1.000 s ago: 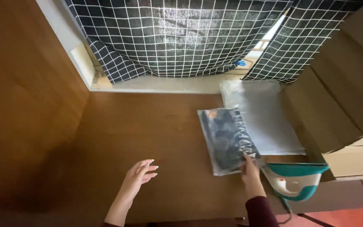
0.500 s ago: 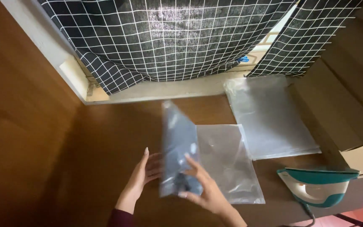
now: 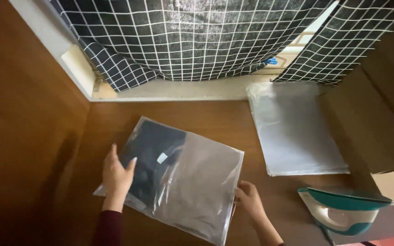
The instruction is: The person unpacks two separate cardboard boxes containing folded t-shirts. They remove each shirt from a plastic bag, unfold it on a wooden surface, and then hang it on a metal clothing rack using a hanger.
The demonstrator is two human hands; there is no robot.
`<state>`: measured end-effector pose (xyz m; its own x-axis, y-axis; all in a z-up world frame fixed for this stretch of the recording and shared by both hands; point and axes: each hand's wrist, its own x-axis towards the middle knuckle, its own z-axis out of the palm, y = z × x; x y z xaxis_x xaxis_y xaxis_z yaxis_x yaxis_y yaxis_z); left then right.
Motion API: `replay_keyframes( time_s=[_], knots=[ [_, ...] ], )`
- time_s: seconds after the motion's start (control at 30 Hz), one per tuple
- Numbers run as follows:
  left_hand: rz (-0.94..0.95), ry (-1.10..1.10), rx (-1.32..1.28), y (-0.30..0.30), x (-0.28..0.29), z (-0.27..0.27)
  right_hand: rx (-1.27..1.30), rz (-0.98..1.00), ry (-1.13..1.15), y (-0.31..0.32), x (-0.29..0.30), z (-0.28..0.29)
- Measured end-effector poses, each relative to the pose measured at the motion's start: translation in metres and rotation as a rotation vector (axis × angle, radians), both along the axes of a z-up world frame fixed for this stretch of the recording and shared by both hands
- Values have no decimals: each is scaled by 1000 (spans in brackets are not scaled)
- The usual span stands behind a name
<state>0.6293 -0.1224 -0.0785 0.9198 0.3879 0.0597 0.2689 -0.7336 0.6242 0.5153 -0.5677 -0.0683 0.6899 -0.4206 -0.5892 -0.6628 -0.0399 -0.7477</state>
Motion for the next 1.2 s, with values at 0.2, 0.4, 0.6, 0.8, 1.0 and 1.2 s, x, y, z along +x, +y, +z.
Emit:
replay_keyframes(
  time_s=[0.2, 0.4, 0.6, 0.8, 1.0, 1.2],
  knots=[
    [-277, -31, -221, -63, -36, -15, 323, 24, 1, 18, -4, 5],
    [-540, 317, -528, -144, -84, 60, 197, 390, -63, 5, -9, 29],
    [-630, 716, -415, -188, -110, 156, -10, 435, -156, 43, 13, 64],
    [-633, 304, -329, -166, -105, 105, -57, 480, -243, 38, 27, 44],
    [-315, 201, -444, -118, -94, 97, -183, 342, -221, 8, 3, 17],
    [-292, 92, -404, -115, -98, 98, -1012, 357, -560, 22, -15, -4]
  ],
)
